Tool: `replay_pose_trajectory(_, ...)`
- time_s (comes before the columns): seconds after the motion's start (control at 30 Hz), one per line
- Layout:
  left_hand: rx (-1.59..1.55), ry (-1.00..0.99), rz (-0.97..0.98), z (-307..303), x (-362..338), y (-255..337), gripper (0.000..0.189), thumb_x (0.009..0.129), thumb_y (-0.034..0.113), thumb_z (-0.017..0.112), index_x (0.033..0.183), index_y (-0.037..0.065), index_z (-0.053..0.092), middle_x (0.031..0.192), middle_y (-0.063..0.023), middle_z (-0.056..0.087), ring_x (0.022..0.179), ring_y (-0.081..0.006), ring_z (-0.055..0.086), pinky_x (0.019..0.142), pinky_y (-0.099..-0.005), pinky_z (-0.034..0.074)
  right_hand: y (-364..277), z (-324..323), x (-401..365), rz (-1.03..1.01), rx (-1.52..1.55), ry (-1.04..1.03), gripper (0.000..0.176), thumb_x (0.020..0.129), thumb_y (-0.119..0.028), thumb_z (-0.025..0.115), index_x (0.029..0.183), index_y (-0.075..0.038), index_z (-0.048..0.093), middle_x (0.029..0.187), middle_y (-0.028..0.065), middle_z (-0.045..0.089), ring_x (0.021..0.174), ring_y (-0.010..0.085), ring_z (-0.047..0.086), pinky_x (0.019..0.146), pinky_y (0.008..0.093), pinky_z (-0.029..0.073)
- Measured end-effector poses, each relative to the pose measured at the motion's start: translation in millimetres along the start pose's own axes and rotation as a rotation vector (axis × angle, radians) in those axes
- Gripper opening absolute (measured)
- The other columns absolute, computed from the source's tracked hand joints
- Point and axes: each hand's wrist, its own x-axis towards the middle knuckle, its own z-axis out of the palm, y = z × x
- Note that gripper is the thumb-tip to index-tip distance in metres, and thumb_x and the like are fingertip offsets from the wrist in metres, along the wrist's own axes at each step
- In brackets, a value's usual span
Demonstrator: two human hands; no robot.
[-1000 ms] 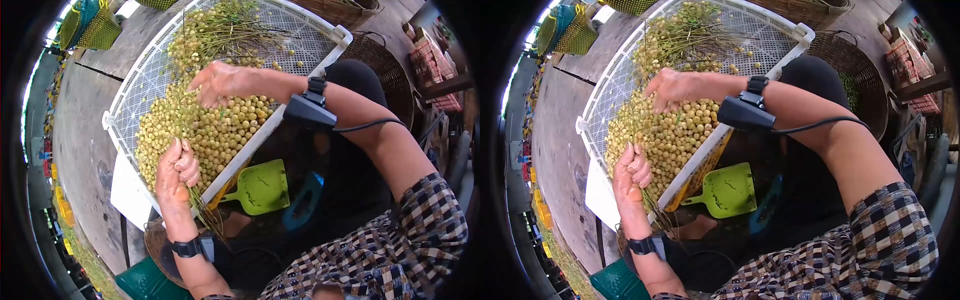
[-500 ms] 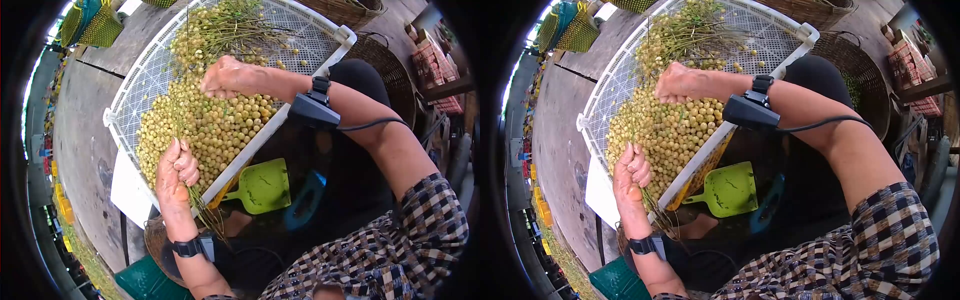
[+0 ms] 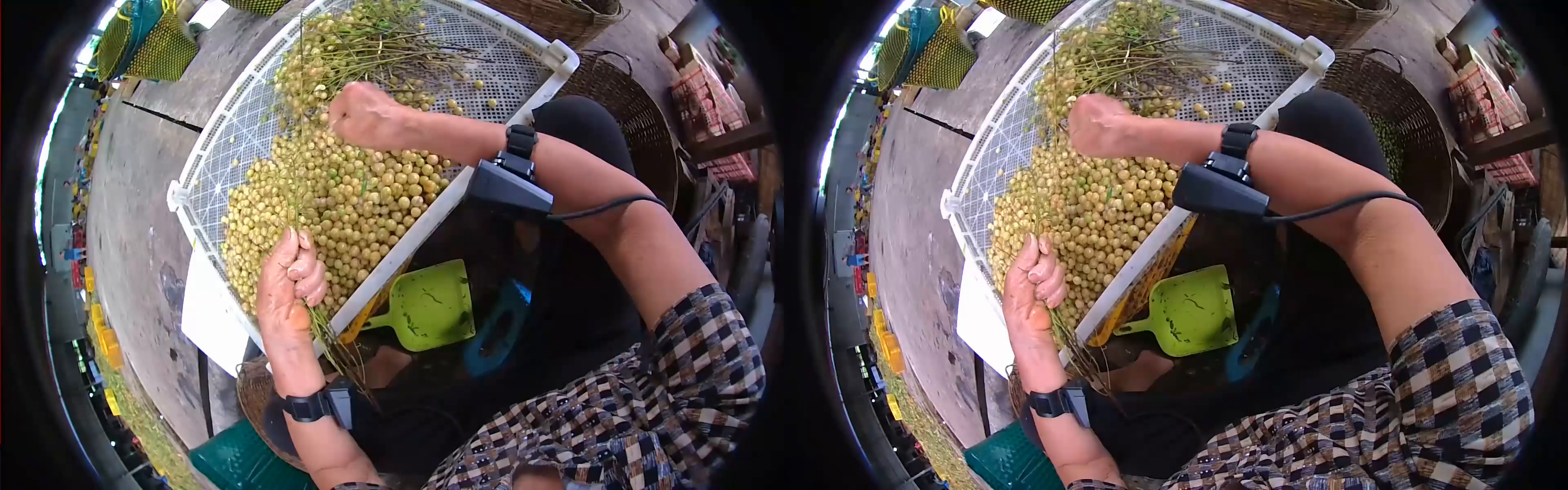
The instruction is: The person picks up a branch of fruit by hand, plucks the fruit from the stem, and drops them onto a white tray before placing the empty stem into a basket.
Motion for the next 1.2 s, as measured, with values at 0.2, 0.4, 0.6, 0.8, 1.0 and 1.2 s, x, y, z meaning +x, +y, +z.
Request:
replay_pose_trajectory(0.2, -0.025, -0.009, 0.007, -2, 0, 1, 0.026, 0.097, 0.036, 0.044, 0.086, 0.013, 0.051, 0.052, 0.0091, 0.029, 0.037, -0.0045, 0.023, 0.033, -0.022, 0.02, -12, -3, -9, 0.096, -0.183, 0.015, 0.015, 0.069, 0.001, 0.049, 0.064, -0.002, 0.063, 0.063, 0.0136, 0.058, 0.058, 0.0231, 0.056, 0.047, 0.0308, 0.046)
replay_pose_trajectory(0.4, -0.04, -0.025, 0.0, 6, -1, 2, 0.026, 0.097, 0.035, 0.043, 0.086, 0.013, 0.051, 0.052, 0.0091, 0.029, 0.037, -0.0053, 0.024, 0.033, -0.0223, 0.02, -43, 13, -29, 0.108, -0.156, -0.221, 0.045, 0.064, 0.002, 0.06, 0.108, -0.002, 0.064, 0.089, 0.016, 0.065, 0.071, 0.0193, 0.063, 0.06, 0.0317, 0.052)
replay_pose_trajectory(0.6, -0.042, 0.001, -0.002, 11, -1, 1, 0.028, 0.095, 0.037, 0.047, 0.084, 0.011, 0.051, 0.052, 0.0073, 0.03, 0.038, -0.0065, 0.025, 0.034, -0.0235, 0.02, -35, 35, -33, 0.099, 0.645, -0.372, 0.033, 0.072, -0.011, 0.065, 0.098, 0.01, 0.062, 0.085, 0.0165, 0.064, 0.064, 0.0168, 0.063, 0.05, 0.0263, 0.052)
replay_pose_trajectory(0.8, 0.015, 0.056, -0.004, 4, 3, -3, 0.027, 0.096, 0.036, 0.045, 0.085, 0.013, 0.051, 0.052, 0.0087, 0.029, 0.038, -0.0054, 0.024, 0.034, -0.0228, 0.02, -28, 16, -24, 0.026, 0.425, -0.268, 0.029, 0.083, -0.019, 0.055, 0.093, 0.007, 0.063, 0.071, 0.0126, 0.061, 0.063, 0.0178, 0.061, 0.051, 0.0276, 0.052)
replay_pose_trajectory(1.0, 0.033, 0.036, 0.023, 8, 4, 0, 0.027, 0.095, 0.037, 0.047, 0.083, 0.013, 0.051, 0.052, 0.0087, 0.029, 0.038, -0.0055, 0.025, 0.035, -0.0226, 0.02, -37, -2, -20, 0.04, 0.366, -0.227, 0.017, 0.082, -0.01, 0.056, 0.078, 0.005, 0.063, 0.064, 0.0114, 0.059, 0.054, 0.0157, 0.056, 0.044, 0.0302, 0.045)
replay_pose_trajectory(1.2, 0.076, 0.056, 0.028, 11, 4, -1, 0.027, 0.095, 0.037, 0.047, 0.082, 0.014, 0.051, 0.052, 0.0088, 0.029, 0.039, -0.0055, 0.025, 0.035, -0.0228, 0.019, -29, -1, -18, -0.207, 0.354, -0.266, 0.016, 0.082, -0.013, 0.061, 0.076, 0.002, 0.063, 0.061, 0.0086, 0.058, 0.052, 0.013, 0.054, 0.041, 0.0256, 0.041)
